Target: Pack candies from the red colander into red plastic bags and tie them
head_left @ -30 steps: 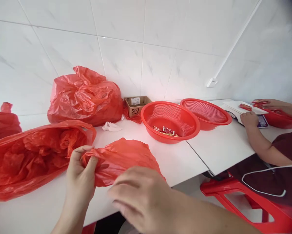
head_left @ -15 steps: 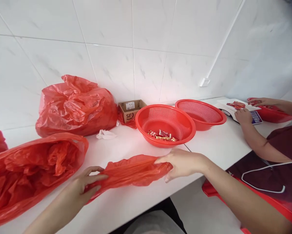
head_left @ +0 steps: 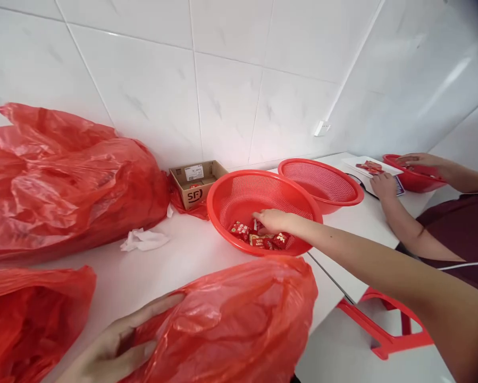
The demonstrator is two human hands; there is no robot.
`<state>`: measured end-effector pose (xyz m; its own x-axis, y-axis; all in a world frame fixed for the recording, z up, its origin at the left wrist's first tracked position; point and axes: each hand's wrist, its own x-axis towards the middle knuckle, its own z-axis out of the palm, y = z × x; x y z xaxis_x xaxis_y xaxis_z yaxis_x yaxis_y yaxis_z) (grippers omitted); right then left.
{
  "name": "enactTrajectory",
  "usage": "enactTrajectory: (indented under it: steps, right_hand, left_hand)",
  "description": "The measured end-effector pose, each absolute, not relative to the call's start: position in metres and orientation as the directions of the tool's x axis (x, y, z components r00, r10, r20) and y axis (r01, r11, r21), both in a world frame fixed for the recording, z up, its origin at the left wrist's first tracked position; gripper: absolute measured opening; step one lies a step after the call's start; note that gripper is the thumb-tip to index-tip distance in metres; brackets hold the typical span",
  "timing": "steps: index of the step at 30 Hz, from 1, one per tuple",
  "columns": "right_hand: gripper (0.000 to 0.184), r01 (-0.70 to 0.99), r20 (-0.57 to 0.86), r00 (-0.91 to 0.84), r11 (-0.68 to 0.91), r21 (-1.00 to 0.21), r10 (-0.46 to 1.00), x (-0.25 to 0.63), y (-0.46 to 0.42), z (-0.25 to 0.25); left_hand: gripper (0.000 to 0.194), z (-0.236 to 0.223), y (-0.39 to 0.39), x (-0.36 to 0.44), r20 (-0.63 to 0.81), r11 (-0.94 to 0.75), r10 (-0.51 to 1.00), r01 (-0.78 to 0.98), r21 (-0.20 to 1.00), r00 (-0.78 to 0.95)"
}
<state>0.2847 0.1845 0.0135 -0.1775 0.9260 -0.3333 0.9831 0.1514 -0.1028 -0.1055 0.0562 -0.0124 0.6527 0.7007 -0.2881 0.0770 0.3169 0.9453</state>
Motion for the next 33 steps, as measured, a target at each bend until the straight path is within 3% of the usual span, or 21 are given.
enactTrajectory:
  steps: [4, 7, 9, 11, 13, 15, 17, 19, 22, 24, 26, 28, 30, 33]
  right_hand:
    - [0.039, 0.976, -0.296, -0.181, 0.133, -0.175, 0.938, 0.282, 0.193, 0.015]
    - [0.038, 0.942, -0.204, -0.186, 0.115, -0.314, 0.961, 0.283, 0.188, 0.036]
    - [0.043, 0.863, -0.132, -0.216, 0.126, -0.490, 0.967, 0.281, 0.175, 0.050]
    - [0.047, 0.620, -0.078, -0.269, 0.111, -0.777, 0.960, 0.273, 0.156, 0.062]
    - [0.046, 0.240, -0.065, -0.330, 0.017, -0.971, 0.942, 0.261, 0.133, 0.069]
    - [0.044, -0.020, -0.090, -0.381, -0.106, -0.994, 0.920, 0.244, 0.110, 0.072]
    - [0.042, -0.120, -0.125, -0.399, -0.187, -0.975, 0.909, 0.227, 0.089, 0.068]
    - [0.043, -0.087, -0.123, -0.413, -0.174, -0.981, 0.902, 0.210, 0.072, 0.056]
    - [0.044, 0.275, -0.107, -0.503, 0.042, -0.960, 0.858, 0.190, 0.053, 0.032]
    - [0.043, 0.557, -0.182, -0.552, 0.197, -0.807, 0.814, 0.183, 0.044, 0.021]
    - [0.044, 0.702, -0.240, -0.555, 0.293, -0.649, 0.796, 0.181, 0.039, 0.023]
    - [0.042, 0.712, -0.198, -0.557, 0.340, -0.615, 0.807, 0.185, 0.041, 0.035]
    - [0.033, 0.649, -0.084, -0.522, 0.331, -0.685, 0.849, 0.192, 0.053, 0.053]
    - [0.030, 0.696, 0.042, -0.351, 0.291, -0.657, 0.935, 0.206, 0.091, 0.068]
  left_hand:
    - [0.053, -0.013, 0.052, -0.109, -0.337, 0.438, 0.690, 0.002, 0.899, 0.640]
    - [0.050, -0.012, 0.053, -0.109, -0.326, 0.422, 0.704, -0.003, 0.907, 0.631]
    - [0.048, -0.013, 0.055, -0.107, -0.303, 0.384, 0.716, 0.008, 0.923, 0.630]
    - [0.048, -0.013, 0.056, -0.105, -0.279, 0.355, 0.720, 0.007, 0.935, 0.635]
    - [0.047, -0.012, 0.055, -0.102, -0.279, 0.361, 0.730, -0.005, 0.933, 0.624]
    - [0.046, -0.009, 0.053, -0.099, -0.301, 0.393, 0.731, -0.018, 0.919, 0.613]
    - [0.047, -0.006, 0.052, -0.096, -0.308, 0.419, 0.726, -0.041, 0.907, 0.615]
    - [0.050, -0.006, 0.052, -0.095, -0.301, 0.436, 0.719, -0.068, 0.898, 0.626]
    - [0.055, -0.009, 0.053, -0.095, -0.293, 0.451, 0.718, -0.101, 0.887, 0.632]
    - [0.056, -0.011, 0.053, -0.096, -0.287, 0.449, 0.720, -0.108, 0.887, 0.632]
    - [0.057, -0.012, 0.053, -0.097, -0.285, 0.442, 0.726, -0.107, 0.891, 0.626]
    - [0.059, -0.012, 0.053, -0.098, -0.283, 0.434, 0.729, -0.101, 0.895, 0.624]
    - [0.061, -0.010, 0.052, -0.098, -0.280, 0.416, 0.737, -0.086, 0.905, 0.615]
    - [0.064, -0.007, 0.050, -0.097, -0.265, 0.373, 0.770, -0.072, 0.925, 0.580]
